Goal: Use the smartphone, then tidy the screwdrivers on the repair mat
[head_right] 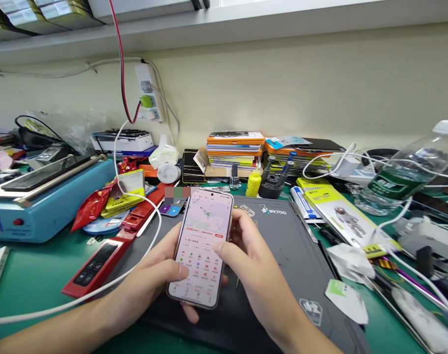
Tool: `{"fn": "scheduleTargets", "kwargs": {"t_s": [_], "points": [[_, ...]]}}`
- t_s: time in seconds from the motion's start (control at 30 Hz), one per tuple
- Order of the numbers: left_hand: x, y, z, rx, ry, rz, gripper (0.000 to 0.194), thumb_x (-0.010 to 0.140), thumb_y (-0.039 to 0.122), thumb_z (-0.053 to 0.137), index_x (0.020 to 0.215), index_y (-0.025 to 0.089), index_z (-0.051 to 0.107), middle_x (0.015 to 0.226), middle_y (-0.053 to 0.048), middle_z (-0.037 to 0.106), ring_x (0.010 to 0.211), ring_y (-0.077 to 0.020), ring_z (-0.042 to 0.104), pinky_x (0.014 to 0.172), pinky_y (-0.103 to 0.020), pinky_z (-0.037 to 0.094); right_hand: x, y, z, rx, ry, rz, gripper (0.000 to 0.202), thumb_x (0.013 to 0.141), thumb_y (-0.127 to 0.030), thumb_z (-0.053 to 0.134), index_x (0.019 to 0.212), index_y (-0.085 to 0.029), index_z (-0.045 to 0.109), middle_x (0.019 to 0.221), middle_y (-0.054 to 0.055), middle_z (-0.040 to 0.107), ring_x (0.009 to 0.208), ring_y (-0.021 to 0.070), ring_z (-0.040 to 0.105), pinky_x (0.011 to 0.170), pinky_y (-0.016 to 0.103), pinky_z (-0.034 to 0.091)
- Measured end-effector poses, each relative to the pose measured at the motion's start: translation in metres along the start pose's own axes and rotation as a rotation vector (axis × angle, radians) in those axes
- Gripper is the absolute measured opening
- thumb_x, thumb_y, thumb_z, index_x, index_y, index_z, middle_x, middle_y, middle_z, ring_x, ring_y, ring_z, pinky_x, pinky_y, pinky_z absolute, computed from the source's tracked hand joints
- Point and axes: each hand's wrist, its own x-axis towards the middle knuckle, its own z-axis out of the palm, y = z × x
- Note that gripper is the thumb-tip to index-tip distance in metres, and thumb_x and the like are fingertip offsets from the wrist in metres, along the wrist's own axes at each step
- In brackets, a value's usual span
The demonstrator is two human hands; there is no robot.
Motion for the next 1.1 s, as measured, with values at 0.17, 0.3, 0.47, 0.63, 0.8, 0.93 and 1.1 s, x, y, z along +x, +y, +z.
{"fn": "scheduleTargets", "kwargs": {"t_s": [0.17,0.3,0.47,0.63,0.8,0.93,1.1], "points": [[0.0,0.004,0.001,-0.026,-0.005,-0.012,0.071,0.086,0.014,0.058,0.153,0.03,0.043,0.136,-0.013,0.067,0.118,-0.0353,0.071,0.065,-0.028,0.067,-0.001,0.001,0.0,0.102,-0.004,0.037,0.033,0.1,-0.026,0.055,0.133,-0.032,0.059,0.122,0.002,0.068,0.082,0.0191,0.058,0.061,0.027,0.052],[-0.002,0.004,0.005,0.054,-0.006,-0.06,0.079,0.084,0.004,0.063,0.154,0.032,0.041,0.131,-0.01,0.068,0.116,-0.0295,0.072,0.078,-0.032,0.068,0.0,0.001,-0.001,0.09,0.014,0.021,0.035,0.1,-0.029,0.055,0.134,-0.033,0.06,0.129,0.001,0.065,0.086,0.0193,0.059,0.067,0.028,0.052],[-0.003,0.001,0.007,0.085,-0.066,-0.09,0.092,0.087,-0.006,0.06,0.159,0.044,0.03,0.141,-0.006,0.063,0.122,-0.0249,0.069,0.096,-0.04,0.064,0.0,0.0,-0.004,0.05,0.048,0.045,0.036,0.102,-0.037,0.056,0.138,-0.034,0.06,0.13,0.001,0.066,0.101,0.0241,0.06,0.081,0.034,0.054],[-0.004,0.004,0.005,0.027,-0.095,-0.067,0.093,0.083,-0.002,0.066,0.158,0.042,0.034,0.146,-0.007,0.061,0.124,-0.0266,0.068,0.095,-0.039,0.064,0.0,0.0,-0.005,0.07,0.033,0.059,0.04,0.101,-0.036,0.057,0.141,-0.034,0.058,0.131,0.002,0.066,0.098,0.0246,0.061,0.07,0.032,0.052],[0.001,0.005,-0.004,-0.065,-0.029,0.016,0.082,0.075,0.01,0.061,0.153,0.03,0.044,0.143,-0.011,0.064,0.113,-0.0308,0.073,0.077,-0.037,0.068,0.002,0.003,-0.004,0.056,-0.043,0.014,0.048,0.097,-0.023,0.059,0.144,-0.034,0.055,0.135,0.001,0.065,0.11,0.0225,0.061,0.075,0.029,0.052],[0.007,0.002,-0.012,-0.085,0.06,0.115,0.073,0.081,0.022,0.059,0.152,0.027,0.042,0.135,-0.013,0.068,0.098,-0.0294,0.077,0.065,-0.035,0.069,0.003,0.005,0.0,0.048,-0.14,0.081,0.051,0.094,-0.022,0.066,0.143,-0.031,0.053,0.136,0.002,0.066,0.121,0.0242,0.061,0.095,0.033,0.053],[0.01,0.001,-0.017,-0.084,0.124,0.138,0.076,0.088,0.033,0.056,0.159,0.027,0.028,0.132,-0.016,0.067,0.103,-0.0354,0.076,0.056,-0.036,0.068,0.003,0.004,0.007,0.04,-0.192,0.118,0.06,0.089,-0.021,0.073,0.143,-0.027,0.047,0.134,0.005,0.066,0.108,0.0246,0.069,0.091,0.035,0.056]]}}
